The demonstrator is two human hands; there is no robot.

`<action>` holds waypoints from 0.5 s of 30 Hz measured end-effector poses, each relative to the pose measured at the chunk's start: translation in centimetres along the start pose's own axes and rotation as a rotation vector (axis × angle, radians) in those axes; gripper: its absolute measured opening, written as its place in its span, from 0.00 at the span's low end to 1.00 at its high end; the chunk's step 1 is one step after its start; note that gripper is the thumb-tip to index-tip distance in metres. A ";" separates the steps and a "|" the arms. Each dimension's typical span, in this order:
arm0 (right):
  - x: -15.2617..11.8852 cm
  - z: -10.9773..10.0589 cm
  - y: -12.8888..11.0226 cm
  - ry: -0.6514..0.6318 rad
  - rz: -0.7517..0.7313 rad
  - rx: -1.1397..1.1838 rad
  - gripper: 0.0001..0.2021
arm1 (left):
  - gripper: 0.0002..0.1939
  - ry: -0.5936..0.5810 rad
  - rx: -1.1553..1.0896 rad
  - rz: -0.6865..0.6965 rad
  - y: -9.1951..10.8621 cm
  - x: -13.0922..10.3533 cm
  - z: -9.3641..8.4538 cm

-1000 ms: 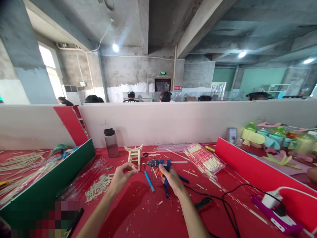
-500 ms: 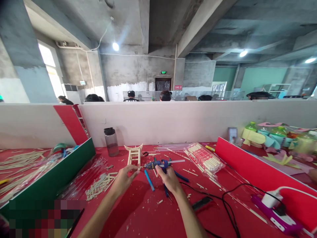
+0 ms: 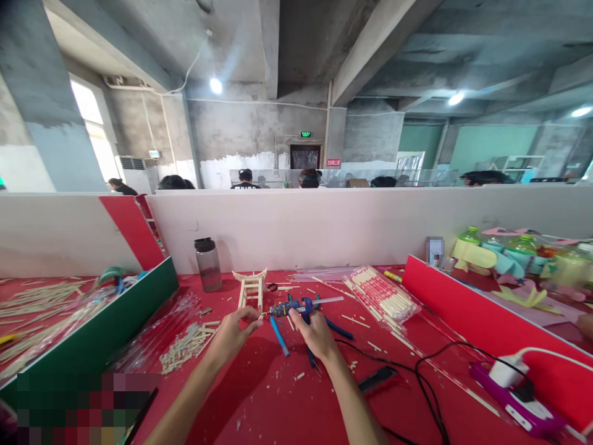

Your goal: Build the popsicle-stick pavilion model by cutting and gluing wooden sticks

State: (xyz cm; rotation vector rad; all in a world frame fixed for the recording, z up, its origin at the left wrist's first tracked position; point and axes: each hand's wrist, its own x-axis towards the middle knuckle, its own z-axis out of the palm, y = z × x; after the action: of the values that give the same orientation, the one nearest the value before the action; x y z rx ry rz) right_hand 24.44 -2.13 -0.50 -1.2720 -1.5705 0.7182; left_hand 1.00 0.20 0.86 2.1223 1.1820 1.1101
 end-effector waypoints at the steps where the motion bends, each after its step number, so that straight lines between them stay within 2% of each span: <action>1: 0.0 0.0 0.0 0.004 0.004 -0.004 0.26 | 0.08 0.003 0.000 0.003 0.0 0.0 0.0; 15: 0.0 -0.1 -0.2 0.013 -0.002 -0.038 0.24 | 0.08 0.027 0.015 0.025 -0.2 0.1 0.0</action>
State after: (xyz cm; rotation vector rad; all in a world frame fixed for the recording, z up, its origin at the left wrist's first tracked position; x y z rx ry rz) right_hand 24.47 -2.22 -0.31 -1.2999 -1.5815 0.6800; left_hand 0.94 0.35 0.72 2.1451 1.1828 1.1478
